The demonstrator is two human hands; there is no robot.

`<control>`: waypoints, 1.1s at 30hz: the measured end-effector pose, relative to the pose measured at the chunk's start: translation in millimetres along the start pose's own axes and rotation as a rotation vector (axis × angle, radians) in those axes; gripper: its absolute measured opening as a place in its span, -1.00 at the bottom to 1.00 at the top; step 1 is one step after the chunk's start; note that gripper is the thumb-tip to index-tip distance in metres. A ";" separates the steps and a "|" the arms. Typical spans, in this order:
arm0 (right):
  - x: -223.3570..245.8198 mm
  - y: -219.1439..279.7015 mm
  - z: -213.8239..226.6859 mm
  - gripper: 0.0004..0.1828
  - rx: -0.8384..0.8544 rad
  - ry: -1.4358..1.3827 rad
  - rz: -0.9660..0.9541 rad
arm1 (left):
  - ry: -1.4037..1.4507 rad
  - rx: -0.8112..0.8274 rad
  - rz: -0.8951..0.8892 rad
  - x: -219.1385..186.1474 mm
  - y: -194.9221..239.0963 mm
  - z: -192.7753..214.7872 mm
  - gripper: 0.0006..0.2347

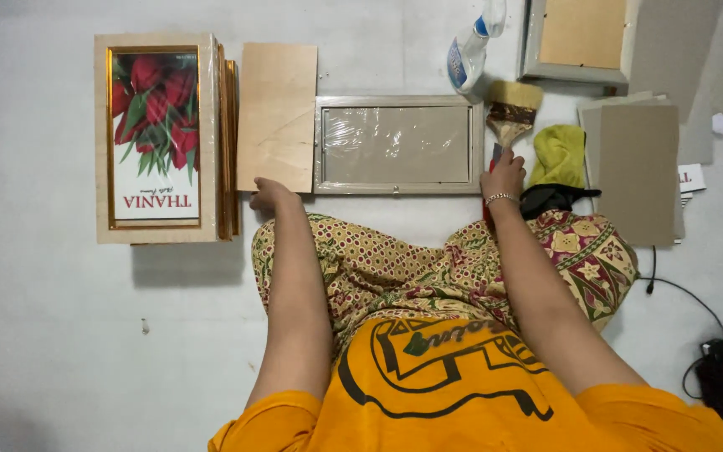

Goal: Cleaning a picture frame using a brush, spray cleaner, and a cloth

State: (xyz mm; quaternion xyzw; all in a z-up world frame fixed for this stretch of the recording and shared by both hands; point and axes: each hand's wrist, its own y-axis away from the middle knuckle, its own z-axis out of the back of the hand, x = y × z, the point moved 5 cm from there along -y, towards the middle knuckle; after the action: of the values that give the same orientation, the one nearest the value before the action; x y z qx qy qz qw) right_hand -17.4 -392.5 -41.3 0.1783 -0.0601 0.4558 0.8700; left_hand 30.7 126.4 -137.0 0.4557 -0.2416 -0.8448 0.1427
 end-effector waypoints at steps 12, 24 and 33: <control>26.0 1.8 -42.7 -0.57 -0.189 -0.053 0.455 | -0.606 0.559 -1.447 -34.1 143.2 0.9 -0.84; -12.8 -6.8 -84.8 -0.51 -0.128 0.199 0.243 | -0.915 0.670 -1.476 9.1 127.2 -17.9 -0.56; 4.6 22.6 -54.5 -0.42 -0.160 0.322 0.297 | -1.067 0.741 -1.592 -5.6 163.3 2.6 -0.33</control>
State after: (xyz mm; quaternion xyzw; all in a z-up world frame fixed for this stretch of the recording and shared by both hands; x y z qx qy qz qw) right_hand -36.2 -357.3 -85.0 0.0228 0.0179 0.5951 0.8031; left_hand 34.9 -8.0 -44.0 0.0645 -0.1469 -0.6595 -0.7344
